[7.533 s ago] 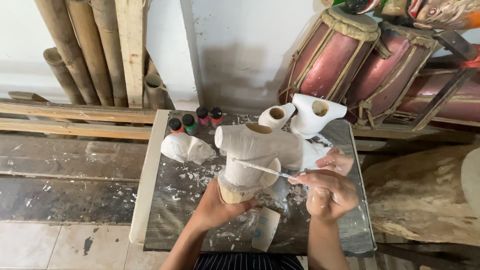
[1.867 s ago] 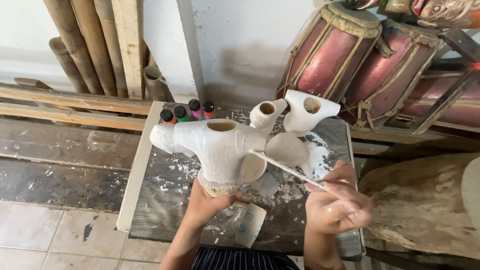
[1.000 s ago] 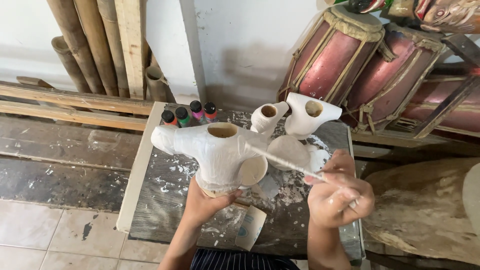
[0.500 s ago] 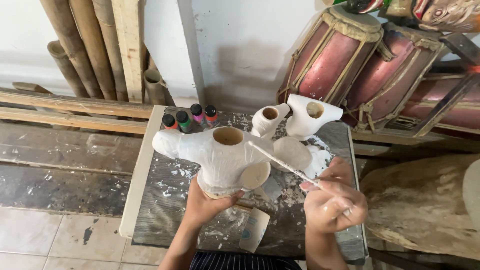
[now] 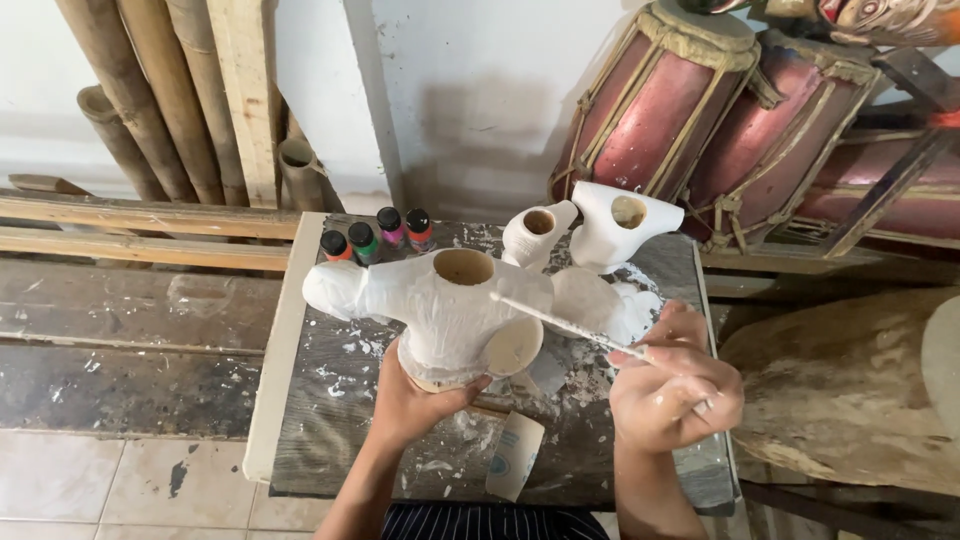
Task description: Applying white material to a sculpture part using a thin stick
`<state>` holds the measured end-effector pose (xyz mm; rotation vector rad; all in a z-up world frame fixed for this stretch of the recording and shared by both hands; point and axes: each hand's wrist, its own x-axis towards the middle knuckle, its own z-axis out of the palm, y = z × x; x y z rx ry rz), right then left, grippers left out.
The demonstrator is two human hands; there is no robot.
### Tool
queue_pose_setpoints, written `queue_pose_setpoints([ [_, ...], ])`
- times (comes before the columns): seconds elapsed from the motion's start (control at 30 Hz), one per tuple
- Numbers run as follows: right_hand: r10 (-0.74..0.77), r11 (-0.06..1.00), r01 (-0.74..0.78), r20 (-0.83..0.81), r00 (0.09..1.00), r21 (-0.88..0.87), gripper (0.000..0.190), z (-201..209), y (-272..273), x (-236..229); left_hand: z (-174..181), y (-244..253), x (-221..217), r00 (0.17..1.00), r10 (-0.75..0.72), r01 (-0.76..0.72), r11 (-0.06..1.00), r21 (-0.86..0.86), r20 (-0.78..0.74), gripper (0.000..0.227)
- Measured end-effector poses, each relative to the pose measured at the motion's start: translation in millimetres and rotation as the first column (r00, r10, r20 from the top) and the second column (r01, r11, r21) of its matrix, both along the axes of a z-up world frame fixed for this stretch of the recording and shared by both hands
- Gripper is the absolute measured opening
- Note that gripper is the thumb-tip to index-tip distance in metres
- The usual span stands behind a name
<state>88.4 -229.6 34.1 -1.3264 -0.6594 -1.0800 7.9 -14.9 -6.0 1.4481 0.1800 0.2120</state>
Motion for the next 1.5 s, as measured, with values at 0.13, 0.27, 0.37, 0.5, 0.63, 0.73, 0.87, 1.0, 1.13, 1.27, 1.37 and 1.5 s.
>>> queue_pose_setpoints([
  [0.13,-0.053,0.997,0.057,-0.084,0.995,0.049,0.034,2.3,6.0,-1.6,-1.6,2.0,2.1,1.0,0.016,-0.017,0.996,0.086,0.015,0.046],
  [0.27,0.009,0.999,-0.01,-0.01,1.0,-0.032,0.025,-1.6,-0.1,-14.4,-4.6,3.6,1.9,0.997,0.072,-0.07,0.992,0.104,-0.018,0.051],
  [0.37,-0.061,0.997,0.061,0.002,0.998,-0.044,0.029,-3.5,6.6,-27.6,-15.5,7.1,2.0,0.993,0.116,-0.12,0.968,0.221,0.028,0.054],
  [0.5,-0.176,0.962,0.179,0.033,0.984,-0.204,0.036,-0.5,3.4,-31.7,-31.8,11.1,0.5,0.989,0.142,-0.118,0.932,0.344,-0.045,0.058],
  [0.63,-0.067,0.998,0.067,-0.042,0.997,0.012,0.022,-6.0,8.2,-14.9,-28.8,12.9,2.7,0.991,0.12,-0.094,0.931,0.351,-0.054,0.065],
  [0.73,-0.244,0.965,0.258,-0.198,0.949,0.046,0.03,6.1,21.9,-23.5,-28.1,14.3,6.1,0.992,0.121,-0.099,0.914,0.394,-0.033,0.06],
  [0.87,-0.185,0.941,0.256,-0.297,0.937,0.221,0.038,17.7,51.2,-36.0,-34.7,14.2,10.7,0.991,0.133,-0.133,0.877,0.462,0.033,0.057],
  [1.0,-0.386,0.915,0.404,-0.309,0.869,-0.005,0.032,6.8,49.3,-40.4,-50.7,9.0,8.4,0.975,0.222,-0.22,0.934,0.28,0.027,0.095],
  [1.13,-0.205,0.859,0.354,-0.386,0.899,0.369,0.034,8.9,48.5,-38.0,-60.4,12.8,7.6,0.961,0.266,-0.224,0.904,0.364,-0.071,0.111],
  [1.27,-0.174,0.921,0.267,-0.315,0.933,0.285,0.029,13.2,62.2,-51.7,-78.8,16.9,6.4,0.972,0.234,-0.216,0.906,0.365,-0.005,0.12],
  [1.37,-0.196,0.936,0.253,-0.233,0.953,0.245,0.022,5.4,65.2,-50.2,-76.1,13.1,7.5,0.967,0.253,-0.254,0.927,0.275,0.042,0.115],
  [1.5,-0.282,0.867,0.401,-0.373,0.884,0.296,0.035,15.9,66.9,-52.4,-72.5,18.2,10.3,0.965,0.258,-0.225,0.909,0.35,-0.052,0.122],
])
